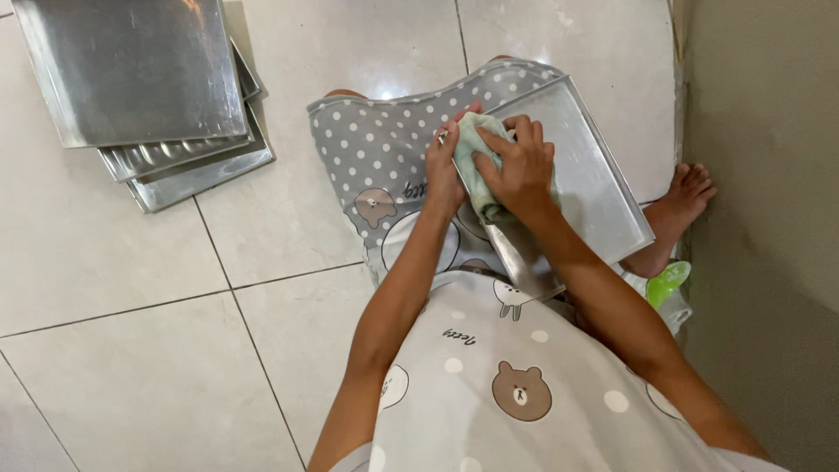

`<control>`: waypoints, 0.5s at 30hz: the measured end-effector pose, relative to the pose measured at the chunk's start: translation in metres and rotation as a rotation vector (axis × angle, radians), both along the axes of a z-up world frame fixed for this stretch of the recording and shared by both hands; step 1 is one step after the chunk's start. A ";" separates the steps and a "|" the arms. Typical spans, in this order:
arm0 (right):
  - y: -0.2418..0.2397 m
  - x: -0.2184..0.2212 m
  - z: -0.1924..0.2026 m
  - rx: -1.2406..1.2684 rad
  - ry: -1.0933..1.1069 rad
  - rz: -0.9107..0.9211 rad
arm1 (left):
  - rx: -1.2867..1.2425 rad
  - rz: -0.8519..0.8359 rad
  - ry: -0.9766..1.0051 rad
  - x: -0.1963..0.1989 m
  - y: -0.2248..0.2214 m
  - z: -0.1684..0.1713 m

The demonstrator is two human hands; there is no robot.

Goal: The person wipes a rectangular metal tray using a cloth and then places it onto a stack of trays while sitting on the floor.

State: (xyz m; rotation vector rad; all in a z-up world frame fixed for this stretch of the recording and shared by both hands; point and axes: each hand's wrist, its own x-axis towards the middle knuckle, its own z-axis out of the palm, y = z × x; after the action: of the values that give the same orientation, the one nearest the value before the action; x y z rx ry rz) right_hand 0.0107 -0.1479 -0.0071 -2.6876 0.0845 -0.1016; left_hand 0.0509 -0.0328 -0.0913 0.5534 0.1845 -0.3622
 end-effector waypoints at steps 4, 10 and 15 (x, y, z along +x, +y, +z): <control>-0.003 0.004 -0.013 0.033 0.040 -0.017 | 0.152 0.179 0.169 -0.020 0.000 0.008; -0.028 0.024 -0.022 -0.004 0.046 -0.130 | 0.300 0.137 0.072 -0.048 0.019 0.014; -0.077 0.063 -0.054 0.012 0.065 -0.232 | 0.434 0.026 -0.060 -0.060 0.024 0.036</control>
State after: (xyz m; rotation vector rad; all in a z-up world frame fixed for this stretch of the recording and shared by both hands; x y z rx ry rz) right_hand 0.0739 -0.2252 -0.0616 -2.6589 0.4165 -0.0844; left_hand -0.0089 -0.0088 -0.0551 0.9881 0.2131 -0.2801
